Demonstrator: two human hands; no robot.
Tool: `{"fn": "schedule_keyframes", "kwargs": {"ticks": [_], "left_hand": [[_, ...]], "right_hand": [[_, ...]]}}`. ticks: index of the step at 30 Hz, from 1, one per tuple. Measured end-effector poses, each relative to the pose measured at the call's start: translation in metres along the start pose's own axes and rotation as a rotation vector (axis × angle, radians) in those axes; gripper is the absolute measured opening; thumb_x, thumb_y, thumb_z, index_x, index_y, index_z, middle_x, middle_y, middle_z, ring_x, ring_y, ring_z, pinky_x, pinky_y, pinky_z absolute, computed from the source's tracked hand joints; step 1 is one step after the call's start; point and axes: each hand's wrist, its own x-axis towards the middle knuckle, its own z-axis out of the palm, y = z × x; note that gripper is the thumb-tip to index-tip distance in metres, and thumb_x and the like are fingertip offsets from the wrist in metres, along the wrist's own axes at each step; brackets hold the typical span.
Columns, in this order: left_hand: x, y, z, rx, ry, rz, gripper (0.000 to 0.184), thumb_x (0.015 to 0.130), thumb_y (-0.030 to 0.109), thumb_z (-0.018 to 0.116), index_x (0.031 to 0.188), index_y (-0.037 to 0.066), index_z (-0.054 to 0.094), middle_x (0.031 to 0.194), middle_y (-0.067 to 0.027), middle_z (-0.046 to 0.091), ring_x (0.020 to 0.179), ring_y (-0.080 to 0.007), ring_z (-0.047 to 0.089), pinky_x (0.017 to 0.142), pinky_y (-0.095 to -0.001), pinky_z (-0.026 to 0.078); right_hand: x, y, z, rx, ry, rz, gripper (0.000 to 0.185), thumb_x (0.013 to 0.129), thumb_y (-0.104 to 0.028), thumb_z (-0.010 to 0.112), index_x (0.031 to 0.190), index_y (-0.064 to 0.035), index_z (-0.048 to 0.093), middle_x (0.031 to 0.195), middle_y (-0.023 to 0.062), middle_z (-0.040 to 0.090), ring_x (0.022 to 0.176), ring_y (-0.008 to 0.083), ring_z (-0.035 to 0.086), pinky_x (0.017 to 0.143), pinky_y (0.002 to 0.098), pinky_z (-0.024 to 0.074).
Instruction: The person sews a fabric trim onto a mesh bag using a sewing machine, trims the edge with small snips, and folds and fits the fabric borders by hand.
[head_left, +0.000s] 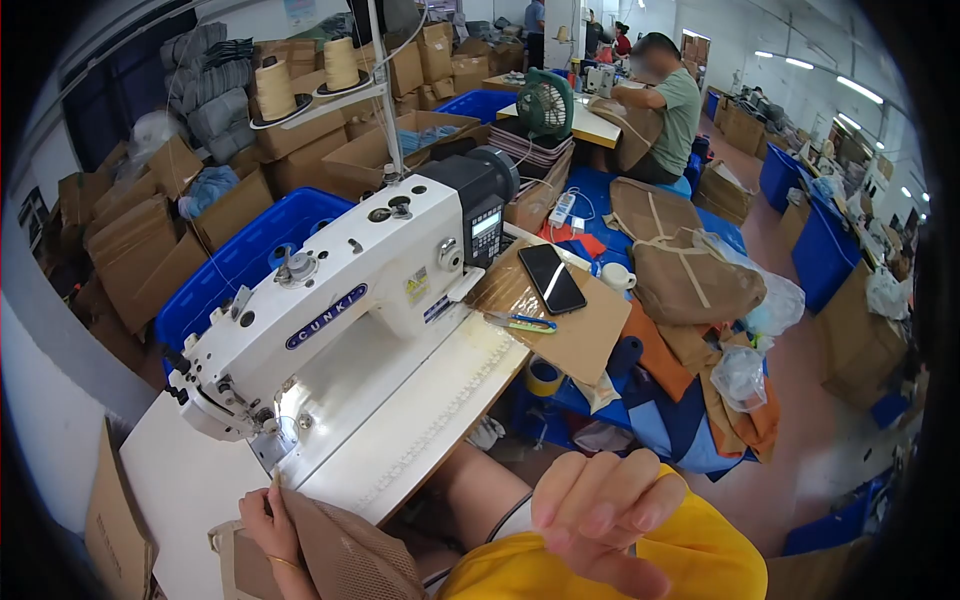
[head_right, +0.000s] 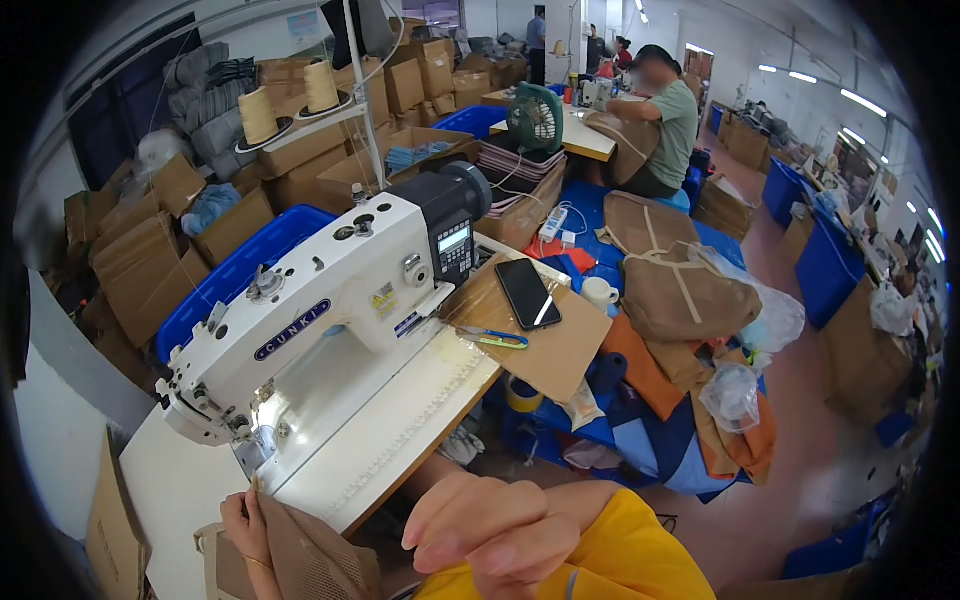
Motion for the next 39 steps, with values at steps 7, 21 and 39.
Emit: {"fn": "schedule_keyframes", "kwargs": {"ticks": [7,21,39], "left_hand": [[-0.002,0.000,0.000,-0.008,-0.002,0.024,0.022,0.093,0.018,0.058,0.081,0.000,0.058,0.075,-0.0113,0.053,0.072,-0.0250,0.047,0.067,-0.0357,0.040],[-0.001,-0.001,0.000,-0.016,0.005,0.030,0.022,0.092,0.019,0.058,0.081,0.000,0.057,0.075,-0.0118,0.053,0.072,-0.0260,0.047,0.066,-0.0368,0.039],[0.000,0.003,-0.002,-0.011,-0.002,0.009,0.021,0.092,0.018,0.059,0.081,0.001,0.057,0.075,-0.0107,0.053,0.072,-0.0250,0.047,0.067,-0.0358,0.040]], "right_hand": [[0.006,0.004,-0.003,0.097,-0.194,-0.074,0.055,0.091,-0.038,0.063,0.124,0.0037,0.048,0.107,0.0194,0.052,0.078,0.0243,0.056,0.071,0.0364,0.0494],[0.031,0.000,0.038,0.177,-0.160,0.053,0.032,0.093,-0.021,0.061,0.119,-0.0024,0.057,0.106,0.0162,0.063,0.076,0.0238,0.065,0.075,0.0358,0.0506],[0.021,-0.018,0.039,0.482,-0.267,0.194,0.062,0.094,-0.013,0.056,0.146,-0.0027,0.024,0.119,0.0112,0.063,0.086,0.0240,0.070,0.095,0.0366,0.0449]]}}
